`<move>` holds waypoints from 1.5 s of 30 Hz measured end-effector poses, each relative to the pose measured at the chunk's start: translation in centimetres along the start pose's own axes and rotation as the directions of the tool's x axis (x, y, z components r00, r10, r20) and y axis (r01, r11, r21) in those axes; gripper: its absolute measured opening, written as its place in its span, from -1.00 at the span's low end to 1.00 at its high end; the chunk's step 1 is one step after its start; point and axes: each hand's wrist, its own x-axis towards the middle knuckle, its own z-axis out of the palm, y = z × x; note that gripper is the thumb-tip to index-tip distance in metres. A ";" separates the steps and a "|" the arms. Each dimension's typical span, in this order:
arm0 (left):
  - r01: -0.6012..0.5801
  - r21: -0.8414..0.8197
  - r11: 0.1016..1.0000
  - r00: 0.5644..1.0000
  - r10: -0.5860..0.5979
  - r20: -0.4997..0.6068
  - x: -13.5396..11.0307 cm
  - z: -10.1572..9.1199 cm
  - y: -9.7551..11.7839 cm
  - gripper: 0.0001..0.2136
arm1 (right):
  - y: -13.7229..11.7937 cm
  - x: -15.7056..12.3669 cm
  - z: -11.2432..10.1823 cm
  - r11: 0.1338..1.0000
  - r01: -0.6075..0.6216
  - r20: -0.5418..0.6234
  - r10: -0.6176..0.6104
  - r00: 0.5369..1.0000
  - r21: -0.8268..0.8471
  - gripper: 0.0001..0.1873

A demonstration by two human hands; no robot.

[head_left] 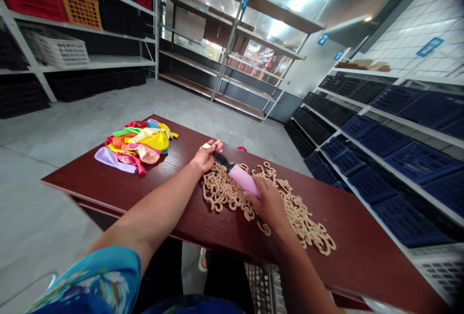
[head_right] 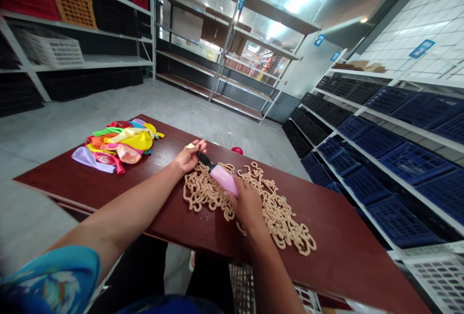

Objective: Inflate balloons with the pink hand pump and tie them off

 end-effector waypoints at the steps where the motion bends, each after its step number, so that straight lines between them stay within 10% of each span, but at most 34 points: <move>1: -0.006 -0.014 1.000 1.000 0.006 -0.001 0.0 0.0 0.0 -0.73 | -0.2 0.4 -0.2 1.000 0.007 0.002 -0.007 1.000 -0.013 -0.50; 13: -0.049 -0.207 0.977 0.999 0.051 0.006 0.4 -0.8 3.9 -0.91 | -1.2 7.0 0.2 0.998 0.060 0.104 -0.058 0.993 -0.019 -0.36; 32: -0.160 0.207 0.965 0.987 0.164 -0.002 -0.8 -0.1 3.9 -0.75 | -1.0 6.8 4.3 1.000 -0.002 -0.024 0.001 1.000 -0.014 -0.57; 45: -0.232 0.417 0.879 0.973 0.203 0.114 -3.7 10.2 3.9 -0.62 | -0.9 7.3 5.3 0.954 -0.095 -0.107 0.131 0.986 0.285 -0.46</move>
